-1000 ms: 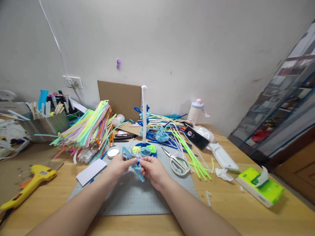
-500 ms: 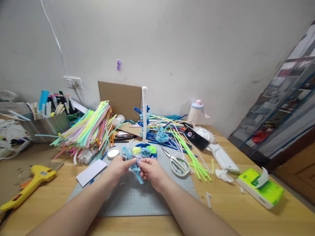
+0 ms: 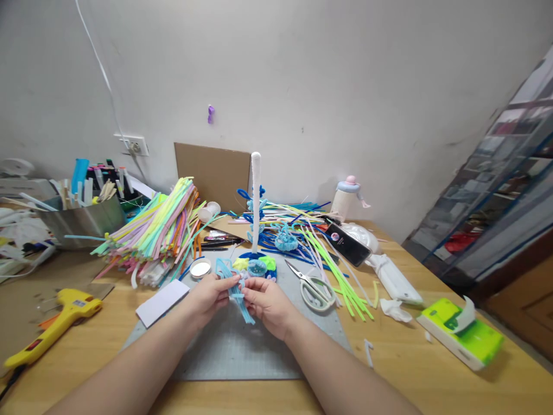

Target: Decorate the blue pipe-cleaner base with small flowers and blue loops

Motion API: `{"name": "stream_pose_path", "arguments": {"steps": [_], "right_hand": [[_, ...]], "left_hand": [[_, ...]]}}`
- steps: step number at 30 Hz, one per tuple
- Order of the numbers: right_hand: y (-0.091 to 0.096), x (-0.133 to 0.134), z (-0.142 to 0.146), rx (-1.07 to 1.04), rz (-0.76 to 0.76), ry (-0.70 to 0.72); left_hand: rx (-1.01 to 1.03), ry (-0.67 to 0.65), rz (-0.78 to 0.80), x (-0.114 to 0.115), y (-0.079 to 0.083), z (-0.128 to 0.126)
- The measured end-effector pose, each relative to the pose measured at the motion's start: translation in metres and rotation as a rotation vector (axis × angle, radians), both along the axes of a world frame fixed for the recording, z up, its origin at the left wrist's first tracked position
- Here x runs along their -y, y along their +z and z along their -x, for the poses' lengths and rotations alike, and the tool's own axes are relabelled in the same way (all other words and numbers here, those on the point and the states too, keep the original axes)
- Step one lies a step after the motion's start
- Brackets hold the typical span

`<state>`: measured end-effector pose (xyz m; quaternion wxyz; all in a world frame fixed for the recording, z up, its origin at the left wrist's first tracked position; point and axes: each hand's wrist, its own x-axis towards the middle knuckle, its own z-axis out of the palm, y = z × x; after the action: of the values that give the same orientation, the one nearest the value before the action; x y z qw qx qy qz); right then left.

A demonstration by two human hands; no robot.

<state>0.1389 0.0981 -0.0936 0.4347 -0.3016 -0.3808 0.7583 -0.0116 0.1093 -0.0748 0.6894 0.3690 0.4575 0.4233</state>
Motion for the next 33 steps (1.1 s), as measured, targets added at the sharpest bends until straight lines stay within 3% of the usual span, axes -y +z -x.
{"name": "stream_pose_path", "arguments": {"steps": [7,12,20,27,33], "right_hand": [[0.0,0.002,0.002,-0.059,-0.025,-0.057],[0.003,0.002,0.001,-0.042,0.01,-0.021],[-0.003,-0.003,0.002,0.182,-0.047,-0.106],[-0.005,-0.008,-0.001,0.249,-0.093,-0.215],[-0.004,-0.007,-0.001,0.316,-0.207,-0.185]], "left_hand": [[0.052,-0.04,-0.017,0.003,0.003,-0.001],[0.021,-0.012,-0.013,0.002,0.001,0.0],[-0.068,0.054,-0.214,-0.001,-0.002,-0.005],[0.037,0.184,-0.172,-0.01,0.005,0.004],[-0.025,0.155,-0.235,-0.013,0.005,0.009]]}}
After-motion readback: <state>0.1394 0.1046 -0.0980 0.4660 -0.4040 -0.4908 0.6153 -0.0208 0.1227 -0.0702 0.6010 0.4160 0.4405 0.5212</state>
